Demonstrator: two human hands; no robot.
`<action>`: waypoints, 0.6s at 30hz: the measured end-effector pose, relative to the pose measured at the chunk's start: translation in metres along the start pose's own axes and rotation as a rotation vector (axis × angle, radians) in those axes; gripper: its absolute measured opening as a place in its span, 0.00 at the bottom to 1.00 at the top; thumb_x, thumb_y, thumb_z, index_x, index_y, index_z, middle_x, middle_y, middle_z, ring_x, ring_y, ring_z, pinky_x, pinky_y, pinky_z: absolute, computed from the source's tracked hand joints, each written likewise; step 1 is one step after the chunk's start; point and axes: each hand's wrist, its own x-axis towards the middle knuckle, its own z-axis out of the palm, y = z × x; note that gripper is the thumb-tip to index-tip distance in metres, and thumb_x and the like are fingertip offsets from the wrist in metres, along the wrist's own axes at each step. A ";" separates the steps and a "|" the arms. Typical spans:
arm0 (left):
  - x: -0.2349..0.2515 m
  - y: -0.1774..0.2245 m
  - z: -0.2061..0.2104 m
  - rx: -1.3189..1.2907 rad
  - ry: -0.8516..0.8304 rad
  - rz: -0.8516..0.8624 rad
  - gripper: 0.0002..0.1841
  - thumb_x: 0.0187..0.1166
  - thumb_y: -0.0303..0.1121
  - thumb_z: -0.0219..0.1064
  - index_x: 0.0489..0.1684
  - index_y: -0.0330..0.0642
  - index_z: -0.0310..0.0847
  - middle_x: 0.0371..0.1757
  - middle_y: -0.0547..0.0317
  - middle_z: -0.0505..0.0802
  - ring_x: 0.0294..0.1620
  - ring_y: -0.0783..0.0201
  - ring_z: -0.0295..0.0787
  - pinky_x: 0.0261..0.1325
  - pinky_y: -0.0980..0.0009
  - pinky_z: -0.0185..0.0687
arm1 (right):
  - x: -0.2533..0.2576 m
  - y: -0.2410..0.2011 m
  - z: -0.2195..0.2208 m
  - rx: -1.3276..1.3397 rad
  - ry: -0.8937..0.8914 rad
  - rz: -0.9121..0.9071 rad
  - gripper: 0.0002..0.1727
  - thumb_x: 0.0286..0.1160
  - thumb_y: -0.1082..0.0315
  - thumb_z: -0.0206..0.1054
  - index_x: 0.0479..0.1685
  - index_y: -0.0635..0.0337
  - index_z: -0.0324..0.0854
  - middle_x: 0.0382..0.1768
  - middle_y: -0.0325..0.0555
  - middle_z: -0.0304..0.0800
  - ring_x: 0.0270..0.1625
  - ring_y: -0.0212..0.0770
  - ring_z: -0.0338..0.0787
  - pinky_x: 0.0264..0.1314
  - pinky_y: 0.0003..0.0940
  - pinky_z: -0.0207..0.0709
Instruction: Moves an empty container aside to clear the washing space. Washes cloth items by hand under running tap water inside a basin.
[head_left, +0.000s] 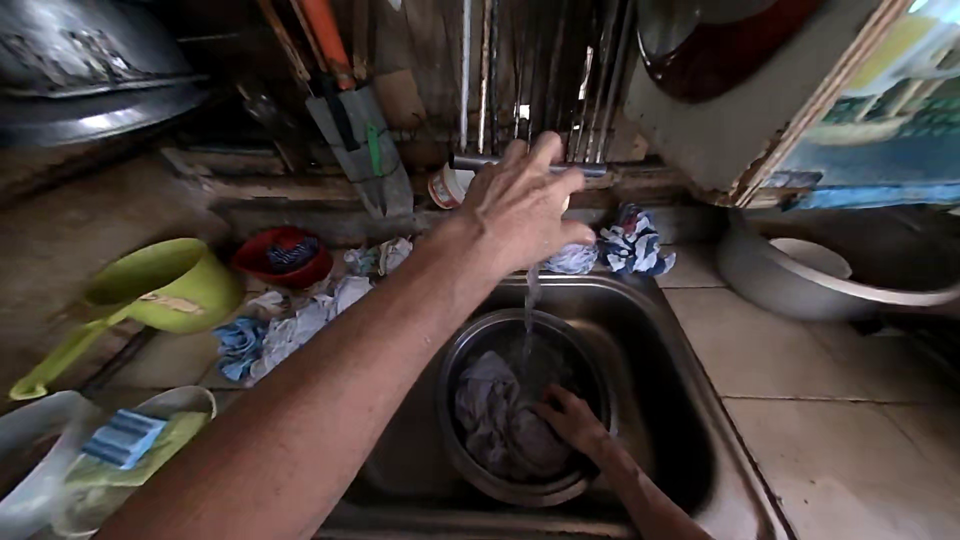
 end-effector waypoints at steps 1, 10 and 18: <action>0.000 0.003 0.001 0.032 -0.015 -0.067 0.27 0.78 0.60 0.69 0.69 0.55 0.86 0.74 0.44 0.79 0.71 0.42 0.78 0.62 0.48 0.81 | 0.001 -0.001 0.000 -0.013 -0.015 0.005 0.25 0.87 0.50 0.61 0.69 0.60 0.79 0.59 0.59 0.88 0.63 0.53 0.88 0.71 0.54 0.77; 0.000 -0.001 0.002 0.034 -0.031 0.049 0.14 0.81 0.35 0.69 0.63 0.48 0.88 0.63 0.46 0.87 0.67 0.45 0.84 0.68 0.53 0.79 | 0.005 -0.007 0.001 -0.239 -0.146 0.058 0.24 0.93 0.54 0.51 0.78 0.56 0.76 0.74 0.57 0.82 0.78 0.54 0.79 0.83 0.54 0.66; -0.001 -0.011 0.004 0.003 -0.007 0.177 0.12 0.82 0.26 0.65 0.58 0.46 0.90 0.64 0.48 0.89 0.65 0.46 0.85 0.66 0.53 0.80 | 0.001 -0.010 0.002 -0.265 -0.055 0.067 0.24 0.92 0.57 0.54 0.77 0.61 0.76 0.71 0.61 0.83 0.76 0.56 0.81 0.82 0.53 0.68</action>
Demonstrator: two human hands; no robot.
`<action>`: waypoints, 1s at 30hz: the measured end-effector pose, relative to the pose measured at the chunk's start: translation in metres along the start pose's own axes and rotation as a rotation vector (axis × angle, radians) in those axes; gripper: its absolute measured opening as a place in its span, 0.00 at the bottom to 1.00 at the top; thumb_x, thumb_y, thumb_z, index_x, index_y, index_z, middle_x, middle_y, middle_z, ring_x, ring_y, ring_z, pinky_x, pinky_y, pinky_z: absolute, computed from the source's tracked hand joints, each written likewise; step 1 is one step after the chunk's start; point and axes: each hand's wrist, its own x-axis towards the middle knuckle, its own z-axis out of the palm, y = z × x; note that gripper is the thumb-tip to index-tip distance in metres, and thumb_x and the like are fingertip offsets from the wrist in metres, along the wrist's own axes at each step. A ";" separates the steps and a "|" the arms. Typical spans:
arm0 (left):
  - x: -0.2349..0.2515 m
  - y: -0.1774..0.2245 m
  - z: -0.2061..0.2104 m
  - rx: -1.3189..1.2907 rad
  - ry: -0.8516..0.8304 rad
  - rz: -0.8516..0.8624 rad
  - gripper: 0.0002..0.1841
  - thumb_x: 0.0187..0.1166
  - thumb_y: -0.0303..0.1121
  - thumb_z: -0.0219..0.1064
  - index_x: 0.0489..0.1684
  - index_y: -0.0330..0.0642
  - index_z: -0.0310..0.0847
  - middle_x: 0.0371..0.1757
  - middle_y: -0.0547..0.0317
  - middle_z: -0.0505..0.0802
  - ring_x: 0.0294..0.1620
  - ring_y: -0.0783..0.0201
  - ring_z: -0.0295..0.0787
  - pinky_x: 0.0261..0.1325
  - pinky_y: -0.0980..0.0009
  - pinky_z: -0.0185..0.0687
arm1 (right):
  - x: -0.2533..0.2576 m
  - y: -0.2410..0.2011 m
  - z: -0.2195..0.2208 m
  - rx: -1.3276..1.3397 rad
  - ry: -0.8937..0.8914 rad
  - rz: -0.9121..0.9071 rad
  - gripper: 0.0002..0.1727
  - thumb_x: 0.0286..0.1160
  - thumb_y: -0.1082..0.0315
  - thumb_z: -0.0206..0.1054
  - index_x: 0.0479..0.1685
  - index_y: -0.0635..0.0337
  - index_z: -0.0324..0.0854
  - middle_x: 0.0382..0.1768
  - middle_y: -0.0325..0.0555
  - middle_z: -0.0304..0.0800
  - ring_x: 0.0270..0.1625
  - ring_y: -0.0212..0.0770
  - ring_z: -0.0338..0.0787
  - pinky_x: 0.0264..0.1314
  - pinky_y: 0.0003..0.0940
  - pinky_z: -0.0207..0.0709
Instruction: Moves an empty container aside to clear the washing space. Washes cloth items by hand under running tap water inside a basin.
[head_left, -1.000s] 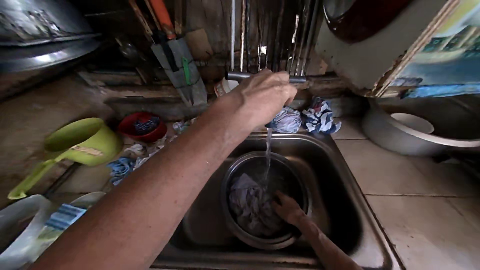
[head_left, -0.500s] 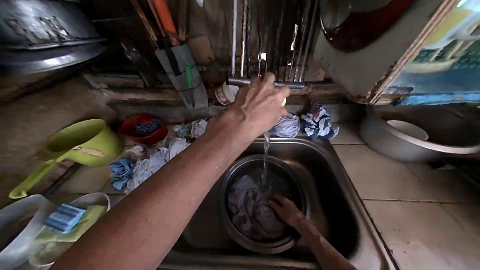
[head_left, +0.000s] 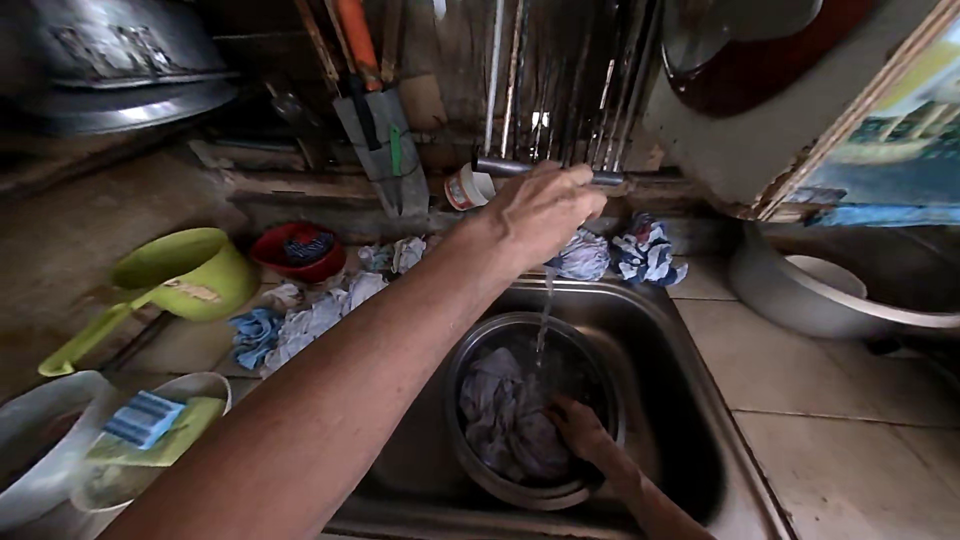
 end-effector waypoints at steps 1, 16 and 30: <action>0.000 -0.002 0.001 0.000 0.006 0.026 0.12 0.82 0.24 0.64 0.56 0.46 0.91 0.62 0.49 0.89 0.63 0.46 0.86 0.66 0.54 0.81 | 0.000 0.000 -0.001 0.010 -0.003 -0.007 0.23 0.92 0.59 0.55 0.76 0.61 0.76 0.71 0.61 0.83 0.76 0.56 0.81 0.82 0.52 0.68; -0.137 0.119 0.158 -0.864 -0.182 -0.806 0.28 0.74 0.30 0.70 0.77 0.40 0.71 0.72 0.43 0.83 0.68 0.50 0.85 0.70 0.55 0.83 | -0.034 -0.004 -0.002 0.929 0.125 0.081 0.19 0.83 0.71 0.62 0.72 0.57 0.76 0.50 0.51 0.87 0.38 0.40 0.86 0.38 0.39 0.82; -0.103 0.086 0.057 -0.767 0.183 -0.664 0.08 0.85 0.38 0.68 0.45 0.44 0.88 0.32 0.58 0.90 0.32 0.63 0.88 0.39 0.60 0.86 | -0.119 -0.101 -0.129 0.745 0.215 -0.641 0.32 0.61 0.69 0.74 0.73 0.47 0.81 0.49 0.39 0.92 0.44 0.33 0.90 0.47 0.31 0.87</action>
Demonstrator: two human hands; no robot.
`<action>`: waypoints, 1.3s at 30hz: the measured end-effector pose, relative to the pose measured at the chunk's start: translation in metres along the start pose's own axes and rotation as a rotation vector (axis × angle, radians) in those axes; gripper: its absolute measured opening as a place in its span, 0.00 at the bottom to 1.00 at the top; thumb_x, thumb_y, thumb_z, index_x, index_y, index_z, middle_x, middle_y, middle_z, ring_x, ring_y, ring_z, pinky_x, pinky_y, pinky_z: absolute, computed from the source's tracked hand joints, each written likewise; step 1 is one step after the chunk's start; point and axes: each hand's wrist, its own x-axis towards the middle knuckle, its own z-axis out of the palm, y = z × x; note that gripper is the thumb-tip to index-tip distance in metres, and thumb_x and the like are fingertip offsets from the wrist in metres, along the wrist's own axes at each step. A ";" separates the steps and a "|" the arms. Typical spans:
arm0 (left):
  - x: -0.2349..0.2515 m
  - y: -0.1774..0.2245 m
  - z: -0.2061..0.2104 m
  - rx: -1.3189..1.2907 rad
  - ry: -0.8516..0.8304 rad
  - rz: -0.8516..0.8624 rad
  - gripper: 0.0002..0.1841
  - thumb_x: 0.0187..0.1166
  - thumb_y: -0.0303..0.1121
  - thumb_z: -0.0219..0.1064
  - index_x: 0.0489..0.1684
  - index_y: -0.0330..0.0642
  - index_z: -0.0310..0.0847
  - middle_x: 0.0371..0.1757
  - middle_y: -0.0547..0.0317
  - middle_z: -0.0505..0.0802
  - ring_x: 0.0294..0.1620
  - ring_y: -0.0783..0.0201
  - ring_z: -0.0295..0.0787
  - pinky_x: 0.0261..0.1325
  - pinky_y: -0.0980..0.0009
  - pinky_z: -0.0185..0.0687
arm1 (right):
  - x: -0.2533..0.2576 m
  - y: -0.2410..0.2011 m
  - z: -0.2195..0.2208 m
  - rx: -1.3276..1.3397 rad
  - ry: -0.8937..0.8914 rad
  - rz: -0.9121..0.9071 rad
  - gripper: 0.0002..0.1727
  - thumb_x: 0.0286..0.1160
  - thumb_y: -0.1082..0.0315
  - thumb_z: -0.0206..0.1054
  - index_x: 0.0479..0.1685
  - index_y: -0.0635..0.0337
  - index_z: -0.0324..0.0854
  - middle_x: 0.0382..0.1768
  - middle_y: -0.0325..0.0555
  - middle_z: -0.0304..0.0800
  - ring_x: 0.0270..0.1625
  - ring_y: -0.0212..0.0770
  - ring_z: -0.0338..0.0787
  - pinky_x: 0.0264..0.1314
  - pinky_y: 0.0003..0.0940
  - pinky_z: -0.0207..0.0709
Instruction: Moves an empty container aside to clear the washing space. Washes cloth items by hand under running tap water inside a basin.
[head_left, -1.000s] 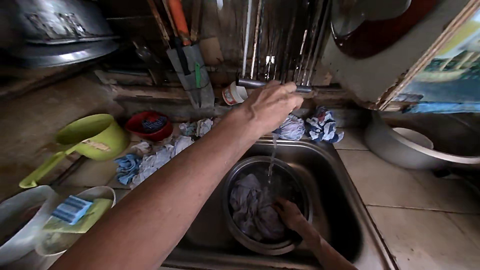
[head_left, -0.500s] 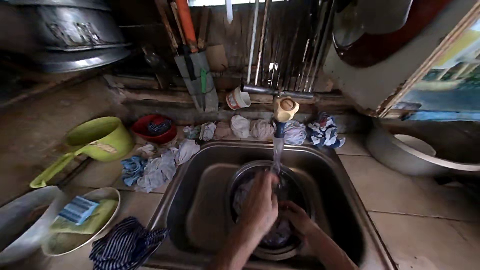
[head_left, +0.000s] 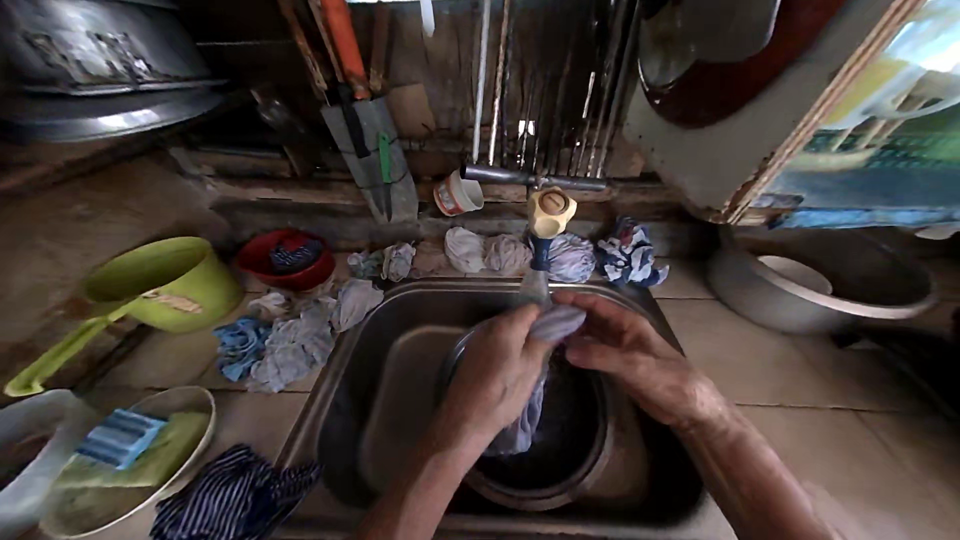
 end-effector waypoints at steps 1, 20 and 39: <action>0.005 0.007 -0.006 -0.022 0.030 0.047 0.10 0.85 0.40 0.67 0.42 0.45 0.88 0.28 0.61 0.88 0.29 0.66 0.85 0.34 0.63 0.82 | 0.002 0.001 0.002 -0.063 -0.007 -0.068 0.33 0.60 0.69 0.74 0.73 0.44 0.79 0.48 0.37 0.92 0.43 0.32 0.90 0.44 0.30 0.87; 0.098 0.020 -0.032 0.271 0.293 0.302 0.32 0.80 0.47 0.71 0.86 0.62 0.70 0.85 0.43 0.68 0.62 0.54 0.86 0.55 0.59 0.88 | -0.033 0.186 0.024 -1.062 -0.315 0.541 0.25 0.89 0.59 0.56 0.85 0.43 0.70 0.75 0.56 0.81 0.70 0.63 0.86 0.69 0.64 0.78; 0.126 0.045 -0.055 0.858 -0.208 1.087 0.11 0.81 0.22 0.63 0.45 0.44 0.92 0.54 0.48 0.93 0.78 0.42 0.78 0.86 0.48 0.65 | -0.029 0.184 0.015 -0.828 -0.104 0.491 0.22 0.90 0.60 0.53 0.79 0.55 0.70 0.59 0.60 0.89 0.63 0.61 0.90 0.68 0.59 0.80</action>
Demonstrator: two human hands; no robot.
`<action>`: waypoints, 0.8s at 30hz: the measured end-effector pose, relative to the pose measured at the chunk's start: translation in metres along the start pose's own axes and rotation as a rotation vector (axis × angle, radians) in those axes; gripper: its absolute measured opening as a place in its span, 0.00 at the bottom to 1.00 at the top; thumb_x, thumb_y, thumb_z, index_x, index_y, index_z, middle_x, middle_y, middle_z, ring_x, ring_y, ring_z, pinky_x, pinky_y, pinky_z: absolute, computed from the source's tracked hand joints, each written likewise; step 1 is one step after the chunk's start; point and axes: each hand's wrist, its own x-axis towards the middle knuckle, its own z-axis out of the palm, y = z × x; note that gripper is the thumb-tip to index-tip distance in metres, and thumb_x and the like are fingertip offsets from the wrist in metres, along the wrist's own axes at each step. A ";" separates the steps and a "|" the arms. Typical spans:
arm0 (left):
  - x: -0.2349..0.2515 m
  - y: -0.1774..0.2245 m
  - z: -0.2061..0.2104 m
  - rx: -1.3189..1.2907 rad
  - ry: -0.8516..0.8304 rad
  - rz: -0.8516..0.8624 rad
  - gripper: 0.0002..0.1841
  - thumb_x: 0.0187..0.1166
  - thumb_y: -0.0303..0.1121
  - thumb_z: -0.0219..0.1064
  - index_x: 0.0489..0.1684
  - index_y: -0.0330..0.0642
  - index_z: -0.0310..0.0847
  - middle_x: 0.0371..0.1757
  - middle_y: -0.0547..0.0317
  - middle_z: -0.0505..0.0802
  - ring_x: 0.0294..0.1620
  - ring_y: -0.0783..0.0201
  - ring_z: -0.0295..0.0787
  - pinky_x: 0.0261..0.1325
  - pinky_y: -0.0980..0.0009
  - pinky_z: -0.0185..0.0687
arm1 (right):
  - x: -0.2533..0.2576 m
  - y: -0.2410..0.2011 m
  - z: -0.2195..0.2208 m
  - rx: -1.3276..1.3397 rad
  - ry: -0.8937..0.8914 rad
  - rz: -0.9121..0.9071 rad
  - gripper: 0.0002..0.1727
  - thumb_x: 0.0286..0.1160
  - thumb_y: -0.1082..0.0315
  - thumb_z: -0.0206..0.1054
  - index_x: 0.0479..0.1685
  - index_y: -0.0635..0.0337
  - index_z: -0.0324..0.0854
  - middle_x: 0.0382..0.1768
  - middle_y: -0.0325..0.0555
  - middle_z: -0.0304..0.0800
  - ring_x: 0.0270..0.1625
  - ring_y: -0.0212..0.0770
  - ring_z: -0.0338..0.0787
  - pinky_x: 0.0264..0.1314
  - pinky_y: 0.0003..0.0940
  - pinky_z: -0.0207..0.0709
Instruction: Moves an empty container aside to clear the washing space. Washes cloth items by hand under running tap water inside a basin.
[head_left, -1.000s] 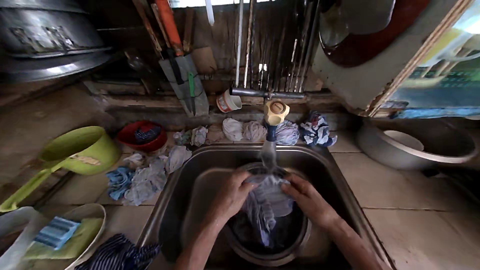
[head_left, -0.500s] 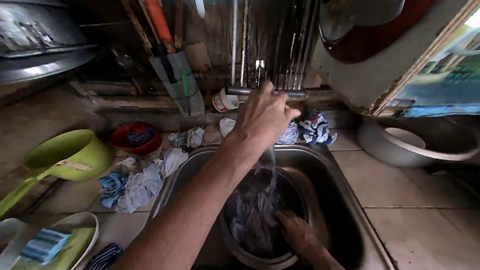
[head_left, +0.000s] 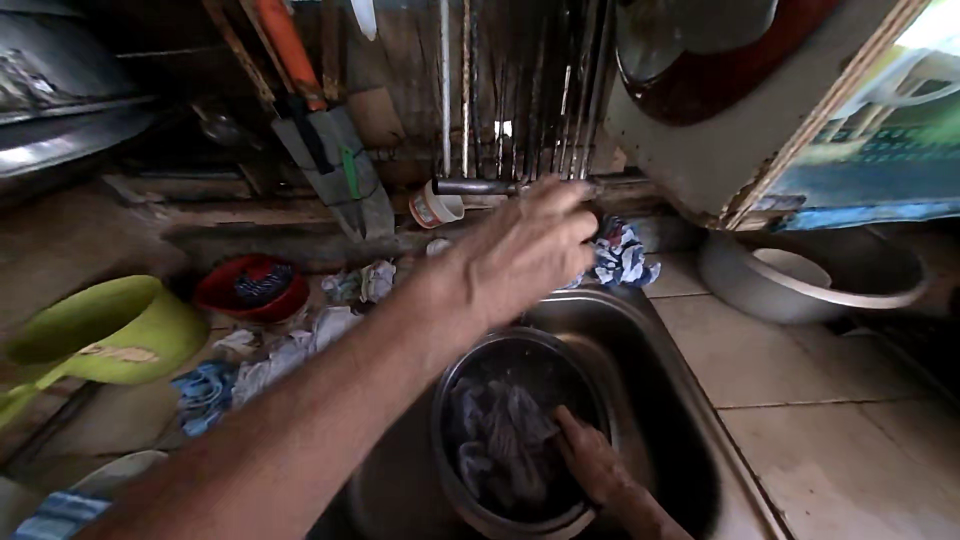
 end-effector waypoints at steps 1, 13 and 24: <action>-0.010 0.021 0.013 -0.016 0.138 -0.022 0.11 0.83 0.24 0.62 0.51 0.43 0.92 0.56 0.46 0.93 0.81 0.38 0.75 0.90 0.42 0.61 | 0.000 0.001 -0.002 0.114 0.046 0.009 0.22 0.90 0.61 0.53 0.78 0.56 0.70 0.55 0.61 0.91 0.59 0.60 0.92 0.65 0.58 0.81; -0.110 0.169 0.280 -0.740 -0.687 -0.891 0.62 0.58 0.75 0.72 0.98 0.68 0.39 0.99 0.53 0.41 0.96 0.33 0.29 0.83 0.18 0.25 | 0.075 -0.017 0.016 0.038 0.103 0.332 0.27 0.93 0.60 0.50 0.89 0.52 0.61 0.76 0.63 0.78 0.71 0.63 0.85 0.72 0.59 0.78; -0.124 0.159 0.246 -1.004 -0.571 -1.080 0.33 0.78 0.38 0.72 0.84 0.39 0.72 0.85 0.40 0.75 0.87 0.43 0.68 0.87 0.46 0.61 | 0.090 -0.014 0.012 -0.006 0.123 0.320 0.27 0.86 0.63 0.58 0.86 0.47 0.69 0.74 0.57 0.82 0.72 0.61 0.85 0.72 0.63 0.76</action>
